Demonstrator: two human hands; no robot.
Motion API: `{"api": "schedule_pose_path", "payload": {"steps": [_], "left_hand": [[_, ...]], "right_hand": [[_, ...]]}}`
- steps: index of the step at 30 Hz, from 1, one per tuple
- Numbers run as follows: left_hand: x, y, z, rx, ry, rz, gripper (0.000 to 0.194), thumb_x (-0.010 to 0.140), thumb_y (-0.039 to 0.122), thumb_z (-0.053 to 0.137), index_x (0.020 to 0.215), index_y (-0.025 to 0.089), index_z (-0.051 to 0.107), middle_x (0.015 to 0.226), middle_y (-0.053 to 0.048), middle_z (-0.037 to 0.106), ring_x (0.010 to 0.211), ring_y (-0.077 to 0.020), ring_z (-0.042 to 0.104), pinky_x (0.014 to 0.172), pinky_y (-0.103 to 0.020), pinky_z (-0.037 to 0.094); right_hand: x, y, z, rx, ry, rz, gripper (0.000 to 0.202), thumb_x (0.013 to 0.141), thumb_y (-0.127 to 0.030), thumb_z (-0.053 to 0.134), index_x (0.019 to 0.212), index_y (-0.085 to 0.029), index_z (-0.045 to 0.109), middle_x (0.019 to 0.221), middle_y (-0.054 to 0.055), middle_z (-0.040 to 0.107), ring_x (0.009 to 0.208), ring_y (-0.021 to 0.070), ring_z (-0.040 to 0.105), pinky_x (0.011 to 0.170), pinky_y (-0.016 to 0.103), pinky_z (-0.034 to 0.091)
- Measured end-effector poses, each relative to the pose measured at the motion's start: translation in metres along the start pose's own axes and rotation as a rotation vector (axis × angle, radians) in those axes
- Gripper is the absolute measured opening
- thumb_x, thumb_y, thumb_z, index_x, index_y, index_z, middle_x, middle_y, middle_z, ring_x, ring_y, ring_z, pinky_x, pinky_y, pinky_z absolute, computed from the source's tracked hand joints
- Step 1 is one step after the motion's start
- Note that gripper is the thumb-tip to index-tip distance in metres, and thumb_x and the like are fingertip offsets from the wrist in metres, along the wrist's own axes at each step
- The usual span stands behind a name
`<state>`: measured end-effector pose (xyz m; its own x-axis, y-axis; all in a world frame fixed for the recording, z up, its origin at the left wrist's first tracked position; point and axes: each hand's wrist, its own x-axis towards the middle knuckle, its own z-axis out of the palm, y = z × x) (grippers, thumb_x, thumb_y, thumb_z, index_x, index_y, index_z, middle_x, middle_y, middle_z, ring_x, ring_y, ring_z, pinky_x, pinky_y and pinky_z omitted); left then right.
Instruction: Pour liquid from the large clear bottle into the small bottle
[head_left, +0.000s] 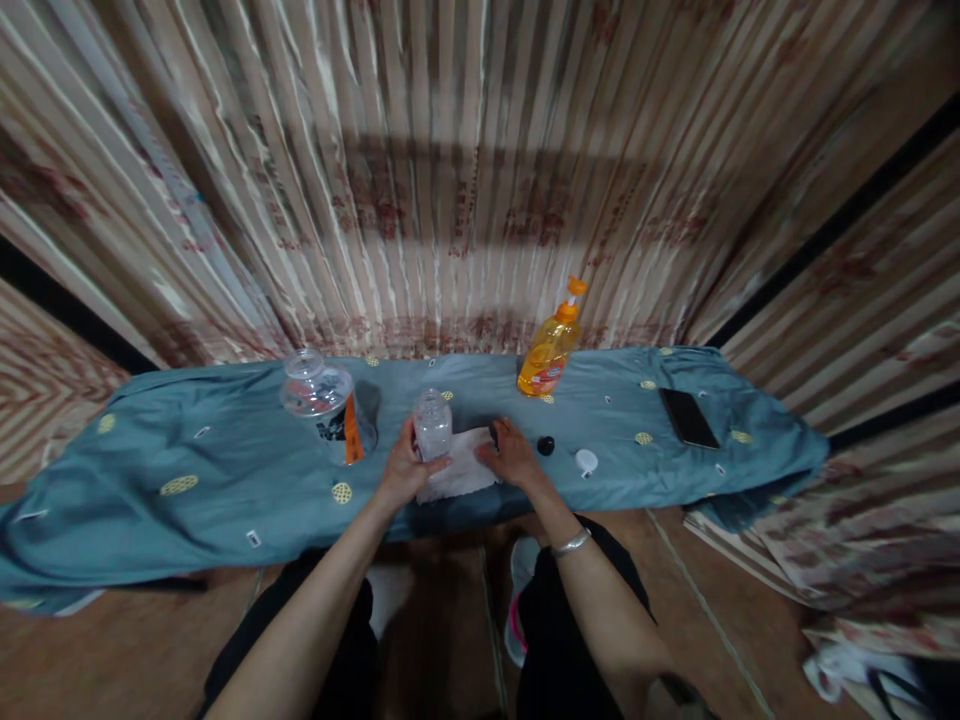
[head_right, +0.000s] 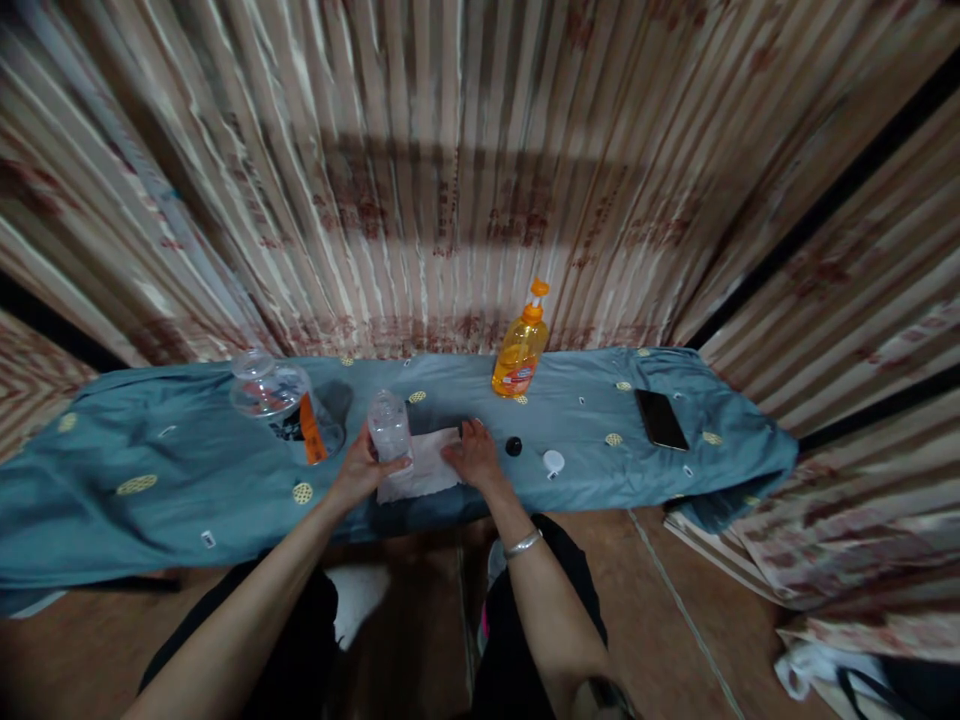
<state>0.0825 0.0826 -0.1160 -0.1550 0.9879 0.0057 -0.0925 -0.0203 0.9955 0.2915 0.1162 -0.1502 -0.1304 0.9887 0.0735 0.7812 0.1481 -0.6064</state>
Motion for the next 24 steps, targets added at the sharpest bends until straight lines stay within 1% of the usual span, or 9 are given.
{"api": "schedule_pose_path", "payload": {"steps": [3,6,9,12,14,16,20,22,24], "left_hand": [[-0.008,0.010,-0.005,0.064,0.021,0.044,0.076,0.039,0.013,0.088,0.109,0.022,0.062,0.104,-0.003,0.069,0.100,-0.0277,0.065,0.094,-0.042,0.049],[-0.015,0.019,-0.017,0.105,0.042,0.067,0.075,0.037,0.014,0.088,0.107,0.023,0.063,0.103,-0.003,0.070,0.098,-0.0279,0.066,0.095,-0.044,0.049],[-0.018,0.023,-0.033,0.131,0.078,0.076,0.075,0.036,0.015,0.089,0.105,0.023,0.063,0.100,-0.003,0.070,0.093,-0.0264,0.066,0.094,-0.043,0.049],[-0.020,0.021,-0.050,0.153,0.130,0.073,0.072,0.036,0.015,0.089,0.103,0.024,0.064,0.096,-0.002,0.070,0.092,-0.0255,0.066,0.091,-0.040,0.049],[-0.022,0.020,-0.059,0.158,0.156,0.069,0.072,0.036,0.013,0.088,0.103,0.024,0.064,0.094,-0.001,0.070,0.092,-0.0254,0.066,0.089,-0.038,0.050],[-0.024,0.018,-0.066,0.154,0.168,0.065,0.072,0.034,0.011,0.088,0.101,0.024,0.065,0.090,0.000,0.070,0.089,-0.0252,0.067,0.087,-0.038,0.051],[-0.028,0.019,-0.071,0.135,0.176,0.055,0.070,0.033,0.012,0.089,0.097,0.025,0.065,0.087,0.001,0.070,0.084,-0.0248,0.066,0.086,-0.039,0.052],[-0.028,0.021,-0.070,0.123,0.177,0.046,0.069,0.033,0.010,0.089,0.095,0.024,0.065,0.085,0.001,0.070,0.082,-0.0245,0.066,0.085,-0.039,0.052],[-0.028,0.023,-0.066,0.102,0.172,0.039,0.067,0.033,0.008,0.088,0.094,0.023,0.065,0.084,0.001,0.069,0.083,-0.0244,0.066,0.084,-0.038,0.051]], "right_hand": [[0.000,-0.008,0.007,-0.013,0.006,-0.068,0.039,0.077,-0.027,0.073,0.111,-0.011,0.064,0.130,0.023,0.059,0.132,0.0358,0.047,0.110,0.053,0.036],[-0.003,-0.022,0.011,0.035,-0.015,-0.147,0.021,0.079,-0.015,0.065,0.100,-0.016,0.065,0.110,0.014,0.068,0.114,0.0279,0.060,0.100,0.044,0.045],[-0.008,-0.039,0.015,0.082,-0.039,-0.170,0.019,0.086,-0.016,0.059,0.104,-0.019,0.064,0.100,0.007,0.071,0.094,0.0208,0.067,0.087,0.034,0.050],[-0.013,-0.057,0.018,0.193,-0.165,-0.259,0.022,0.089,-0.027,0.060,0.110,-0.019,0.065,0.100,0.005,0.071,0.089,0.0190,0.068,0.082,0.030,0.052],[-0.016,-0.064,0.021,0.226,-0.219,-0.306,0.023,0.093,-0.030,0.056,0.109,-0.018,0.067,0.105,0.007,0.071,0.095,0.0197,0.068,0.086,0.031,0.051],[-0.019,-0.069,0.024,0.169,-0.177,-0.281,0.030,0.092,-0.031,0.058,0.118,-0.018,0.065,0.121,0.011,0.066,0.111,0.0235,0.063,0.097,0.037,0.048],[-0.030,-0.075,0.035,-0.037,-0.150,-0.233,0.079,0.076,-0.042,0.077,0.143,-0.018,0.045,0.151,0.021,0.039,0.140,0.0385,0.036,0.109,0.057,0.035],[-0.037,-0.078,0.041,-0.091,-0.195,-0.304,0.070,0.079,-0.036,0.073,0.142,-0.019,0.047,0.154,0.020,0.036,0.141,0.0392,0.034,0.108,0.059,0.036],[-0.039,-0.078,0.043,-0.092,-0.215,-0.389,0.054,0.084,-0.021,0.063,0.137,-0.018,0.053,0.150,0.017,0.042,0.137,0.0337,0.040,0.110,0.053,0.038]]}}
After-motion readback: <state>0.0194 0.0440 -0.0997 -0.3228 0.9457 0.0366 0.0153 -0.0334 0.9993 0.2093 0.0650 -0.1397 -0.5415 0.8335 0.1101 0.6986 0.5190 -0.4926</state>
